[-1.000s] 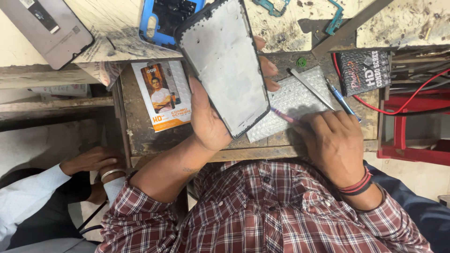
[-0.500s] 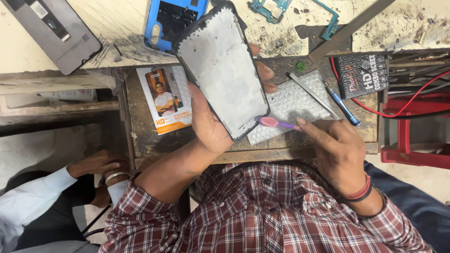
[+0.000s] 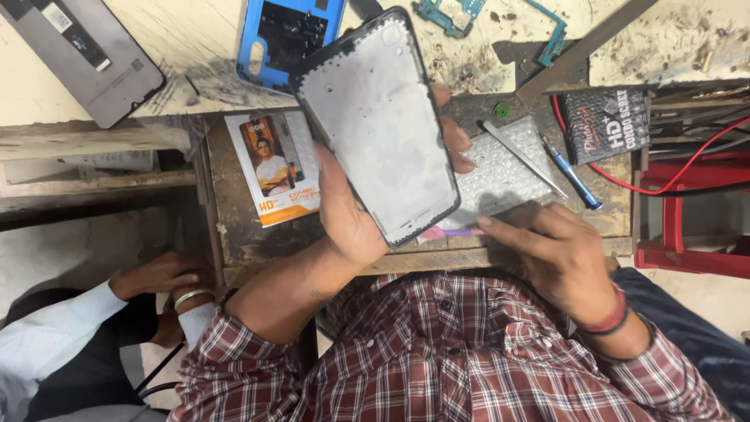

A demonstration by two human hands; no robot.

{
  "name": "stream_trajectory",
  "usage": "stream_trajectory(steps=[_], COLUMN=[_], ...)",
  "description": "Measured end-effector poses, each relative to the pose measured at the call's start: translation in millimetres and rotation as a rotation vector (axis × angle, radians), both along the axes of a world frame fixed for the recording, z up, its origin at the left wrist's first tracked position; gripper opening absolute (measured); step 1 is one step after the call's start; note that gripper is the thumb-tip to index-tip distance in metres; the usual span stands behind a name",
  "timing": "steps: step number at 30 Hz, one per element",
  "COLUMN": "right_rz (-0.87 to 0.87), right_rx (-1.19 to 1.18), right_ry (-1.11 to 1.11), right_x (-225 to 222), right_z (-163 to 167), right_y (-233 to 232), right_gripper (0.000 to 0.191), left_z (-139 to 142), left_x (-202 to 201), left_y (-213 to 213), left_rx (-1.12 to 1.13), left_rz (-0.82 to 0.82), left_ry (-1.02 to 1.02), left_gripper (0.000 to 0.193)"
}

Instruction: The person uses a metal spudger and a purple plastic pry tool to scrape adhesive residue from the inner frame of a smartphone. They repeatedly scrape along the edges and corners, occasionally flipping the frame to access different sides.

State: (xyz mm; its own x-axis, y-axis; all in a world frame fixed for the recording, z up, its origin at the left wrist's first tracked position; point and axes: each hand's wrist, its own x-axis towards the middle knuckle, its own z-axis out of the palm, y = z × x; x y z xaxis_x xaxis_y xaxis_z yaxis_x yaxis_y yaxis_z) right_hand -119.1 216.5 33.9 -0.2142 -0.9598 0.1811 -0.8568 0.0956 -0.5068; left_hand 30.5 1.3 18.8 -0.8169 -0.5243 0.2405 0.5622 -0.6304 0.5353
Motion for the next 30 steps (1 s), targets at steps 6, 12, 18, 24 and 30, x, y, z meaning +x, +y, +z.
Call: stream_trajectory(steps=[6,12,18,24,30], right_rz=[-0.171,-0.066,0.086,-0.028,-0.104], right_rx=[-0.114,-0.045,-0.059,-0.075,-0.222], right_ry=[0.047,0.135,0.053,0.057,0.186], right_x=[-12.7,-27.3,1.2,19.6,12.8], right_z=[4.9,17.4,16.5,20.9,23.3], right_y=[17.9,-2.1,-20.3,-25.2,-34.6], right_gripper=[0.05,0.053,0.06,0.066,0.056], left_z=[0.6,2.2,-3.1,-6.2,-14.1], left_x=[3.2,1.2,0.9,-0.7,1.0], left_y=[-2.0,-3.5,1.1,-0.1,-1.0], left_rx=[-0.078,-0.068,-0.037,0.067,0.02], left_rz=[-0.022,-0.177,-0.196,-0.164,-0.323], left_ry=[-0.081,-0.053,-0.039,0.0,-0.03], left_gripper=[0.091,0.082,0.08,0.082,0.087])
